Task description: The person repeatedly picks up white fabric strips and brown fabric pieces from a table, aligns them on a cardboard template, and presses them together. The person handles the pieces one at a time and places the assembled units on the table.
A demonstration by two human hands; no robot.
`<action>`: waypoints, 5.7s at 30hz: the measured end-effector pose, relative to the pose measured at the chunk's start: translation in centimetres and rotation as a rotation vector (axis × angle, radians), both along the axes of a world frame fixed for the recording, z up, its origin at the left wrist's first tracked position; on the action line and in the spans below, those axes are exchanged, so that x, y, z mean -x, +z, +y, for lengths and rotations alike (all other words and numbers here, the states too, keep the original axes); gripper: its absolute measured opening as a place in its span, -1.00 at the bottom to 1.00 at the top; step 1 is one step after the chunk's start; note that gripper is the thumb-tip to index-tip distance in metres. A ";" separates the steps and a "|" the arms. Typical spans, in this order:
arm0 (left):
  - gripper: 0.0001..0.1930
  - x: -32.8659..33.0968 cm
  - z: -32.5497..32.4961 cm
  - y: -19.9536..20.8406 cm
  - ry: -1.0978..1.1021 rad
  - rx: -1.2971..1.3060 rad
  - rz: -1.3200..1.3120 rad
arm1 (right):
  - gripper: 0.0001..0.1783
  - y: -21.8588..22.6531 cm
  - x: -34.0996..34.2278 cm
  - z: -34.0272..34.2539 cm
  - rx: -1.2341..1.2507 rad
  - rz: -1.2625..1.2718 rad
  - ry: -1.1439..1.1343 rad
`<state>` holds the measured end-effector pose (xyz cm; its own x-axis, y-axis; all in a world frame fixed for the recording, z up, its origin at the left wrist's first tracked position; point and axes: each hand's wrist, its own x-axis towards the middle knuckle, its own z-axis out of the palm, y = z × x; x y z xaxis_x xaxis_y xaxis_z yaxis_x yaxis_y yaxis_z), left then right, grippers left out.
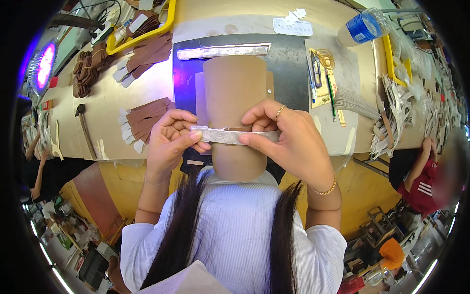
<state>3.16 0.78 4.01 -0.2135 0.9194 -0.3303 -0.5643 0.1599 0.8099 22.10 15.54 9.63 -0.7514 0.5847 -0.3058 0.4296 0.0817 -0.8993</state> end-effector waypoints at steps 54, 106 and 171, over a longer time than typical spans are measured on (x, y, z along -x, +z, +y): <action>-0.56 0.9 0.6 -4.7 0.044 -0.002 -0.121 | -0.75 -9.4 -4.4 -1.1 0.933 0.310 -0.403; -0.61 -0.3 0.4 -4.8 0.122 -0.086 -0.220 | -0.21 -10.0 -3.6 -5.3 -0.126 0.586 -0.122; -0.75 12.4 10.7 -3.7 -0.088 0.187 0.440 | -0.47 -9.5 0.2 8.4 0.237 0.655 -0.634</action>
<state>-9.20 11.52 0.32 -0.2939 0.8739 -0.3873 -0.1525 0.3571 0.9215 21.88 23.91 0.10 -0.3785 0.9203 -0.0985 -0.2662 -0.2102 -0.9407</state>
